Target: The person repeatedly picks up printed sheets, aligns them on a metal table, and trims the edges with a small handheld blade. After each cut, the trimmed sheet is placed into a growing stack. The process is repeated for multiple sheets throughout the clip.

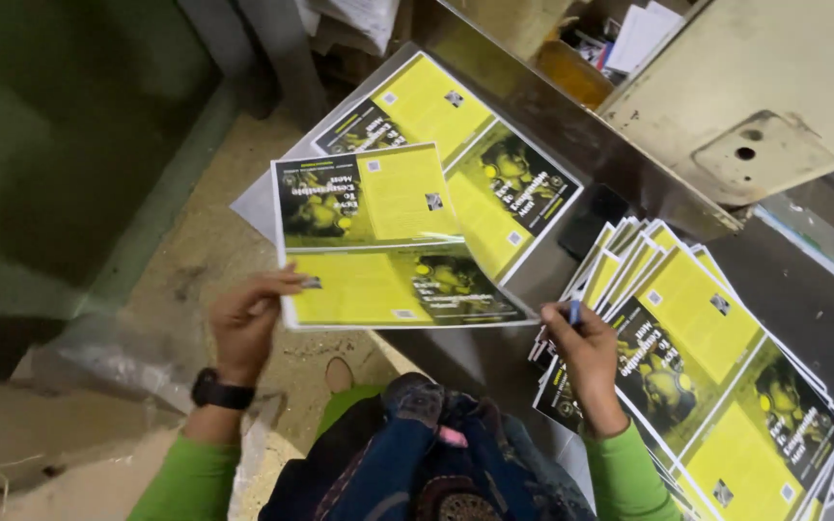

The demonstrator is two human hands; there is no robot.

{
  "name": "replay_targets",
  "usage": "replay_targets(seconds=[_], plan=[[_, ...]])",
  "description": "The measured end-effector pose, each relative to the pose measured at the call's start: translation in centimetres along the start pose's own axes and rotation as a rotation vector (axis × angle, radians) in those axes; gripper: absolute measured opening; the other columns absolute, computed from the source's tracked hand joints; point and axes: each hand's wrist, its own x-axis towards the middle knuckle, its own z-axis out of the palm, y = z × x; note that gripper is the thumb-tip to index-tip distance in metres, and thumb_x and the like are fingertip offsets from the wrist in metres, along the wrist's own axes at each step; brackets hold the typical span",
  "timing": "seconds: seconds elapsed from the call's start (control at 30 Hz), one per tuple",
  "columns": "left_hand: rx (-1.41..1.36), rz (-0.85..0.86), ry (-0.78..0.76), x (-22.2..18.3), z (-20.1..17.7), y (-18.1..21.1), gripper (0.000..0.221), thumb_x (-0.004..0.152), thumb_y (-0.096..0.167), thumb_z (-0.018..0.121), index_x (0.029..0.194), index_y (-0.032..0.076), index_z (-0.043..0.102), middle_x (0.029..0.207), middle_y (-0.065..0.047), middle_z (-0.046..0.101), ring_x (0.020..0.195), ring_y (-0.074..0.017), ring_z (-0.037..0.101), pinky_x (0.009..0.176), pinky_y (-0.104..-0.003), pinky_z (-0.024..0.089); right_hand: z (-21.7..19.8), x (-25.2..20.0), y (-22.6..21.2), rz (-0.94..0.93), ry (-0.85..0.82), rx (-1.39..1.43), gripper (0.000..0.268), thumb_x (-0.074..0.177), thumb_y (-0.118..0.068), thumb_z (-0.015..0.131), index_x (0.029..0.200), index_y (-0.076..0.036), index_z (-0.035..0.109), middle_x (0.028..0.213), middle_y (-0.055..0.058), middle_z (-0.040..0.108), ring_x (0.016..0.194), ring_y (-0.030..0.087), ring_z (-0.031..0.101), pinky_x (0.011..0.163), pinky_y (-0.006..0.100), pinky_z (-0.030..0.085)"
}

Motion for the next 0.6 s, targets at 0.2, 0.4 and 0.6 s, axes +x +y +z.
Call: replay_targets(seconds=[0.2,0.4,0.6], plan=[[-0.210,0.030,0.114,1.9,-5.2,1.1,0.013,0.079,0.001,0.068,0.084,-0.008,0.060,0.091,-0.028,0.064,0.095,-0.0368,0.066,0.107,-0.059,0.045,3.7,2.1,-0.7,-0.206,0.033,0.213,0.019,0.085,-0.009,0.064,0.101,0.002,0.067,0.079,0.015,0.065,0.059,0.014,0.053,0.051,0.022,0.039],[-0.308,0.038,0.085,5.1,-6.2,3.1,0.016,0.091,0.023,0.070,0.093,0.011,0.059,0.093,-0.007,0.065,0.093,-0.0179,0.068,0.110,-0.050,0.057,5.1,0.2,-6.1,-0.476,-0.313,-0.065,0.052,0.081,-0.005,0.065,0.131,-0.010,0.053,0.134,0.008,0.054,0.101,0.019,0.056,0.100,0.039,0.047],[0.045,-0.001,0.282,10.5,-5.3,3.4,0.019,0.092,-0.006,0.060,0.089,0.012,0.056,0.080,-0.001,0.056,0.069,-0.0098,0.052,0.061,-0.023,0.046,6.0,-0.7,-6.2,-0.352,-0.660,0.068,0.070,0.067,-0.021,0.078,0.129,-0.003,0.051,0.130,0.014,0.061,0.120,0.032,0.059,0.107,0.049,0.044]])
